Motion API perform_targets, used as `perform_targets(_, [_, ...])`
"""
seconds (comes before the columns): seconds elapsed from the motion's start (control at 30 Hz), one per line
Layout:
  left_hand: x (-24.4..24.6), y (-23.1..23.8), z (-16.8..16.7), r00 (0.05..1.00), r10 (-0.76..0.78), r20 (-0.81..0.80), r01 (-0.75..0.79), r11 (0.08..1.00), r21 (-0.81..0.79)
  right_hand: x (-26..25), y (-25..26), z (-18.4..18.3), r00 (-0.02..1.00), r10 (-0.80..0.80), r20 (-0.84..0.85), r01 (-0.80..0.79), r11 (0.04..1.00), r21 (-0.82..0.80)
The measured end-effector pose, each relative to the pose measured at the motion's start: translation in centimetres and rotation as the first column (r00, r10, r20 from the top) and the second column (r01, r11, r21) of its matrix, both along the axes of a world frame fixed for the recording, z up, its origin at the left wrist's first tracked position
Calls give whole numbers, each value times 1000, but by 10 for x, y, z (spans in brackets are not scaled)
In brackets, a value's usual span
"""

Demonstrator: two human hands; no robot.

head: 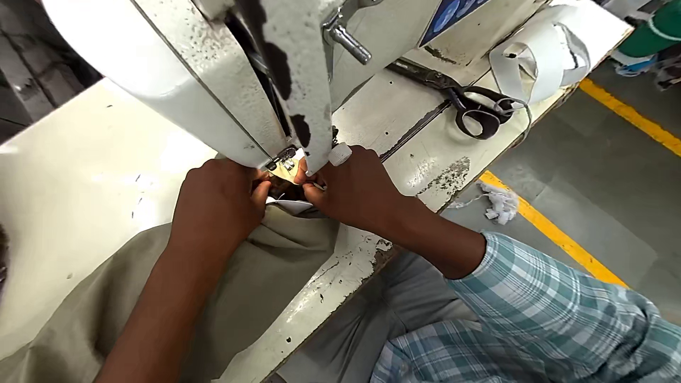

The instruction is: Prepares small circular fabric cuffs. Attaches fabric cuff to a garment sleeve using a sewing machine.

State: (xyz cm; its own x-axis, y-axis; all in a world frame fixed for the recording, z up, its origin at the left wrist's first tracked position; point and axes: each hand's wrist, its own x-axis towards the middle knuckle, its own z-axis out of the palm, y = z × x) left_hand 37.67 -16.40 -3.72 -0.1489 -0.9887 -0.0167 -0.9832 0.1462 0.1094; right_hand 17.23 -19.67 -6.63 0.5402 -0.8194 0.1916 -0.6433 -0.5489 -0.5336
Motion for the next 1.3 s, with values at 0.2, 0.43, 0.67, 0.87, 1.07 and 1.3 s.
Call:
perform_targets(0.2, [5,7,1,997,-58,50,64,992,-112,-1,0,5,1000,16,-7,-16,1000,-5])
perform_targets(0.43, [16,8,-11,932,-356,63,354,863,-360,-2,-2,-3,999,31,45,-30,999,-29])
perform_targets(0.67, [24,2,-16,867,-488,103,496,823,-278,-1,-3,0,999,40,14,-40,999,9])
perform_targets(0.87, [19,-4,-11,898,-410,162,436,878,-195,-3,-3,-3,998,44,34,-46,997,54])
perform_targets(1.07, [20,-7,-11,893,-424,152,447,877,-174,-5,-7,-4,997,46,66,-53,993,101])
perform_targets(1.3, [21,-7,-16,913,-395,99,407,888,-215,-6,-8,-6,998,45,44,-50,993,111])
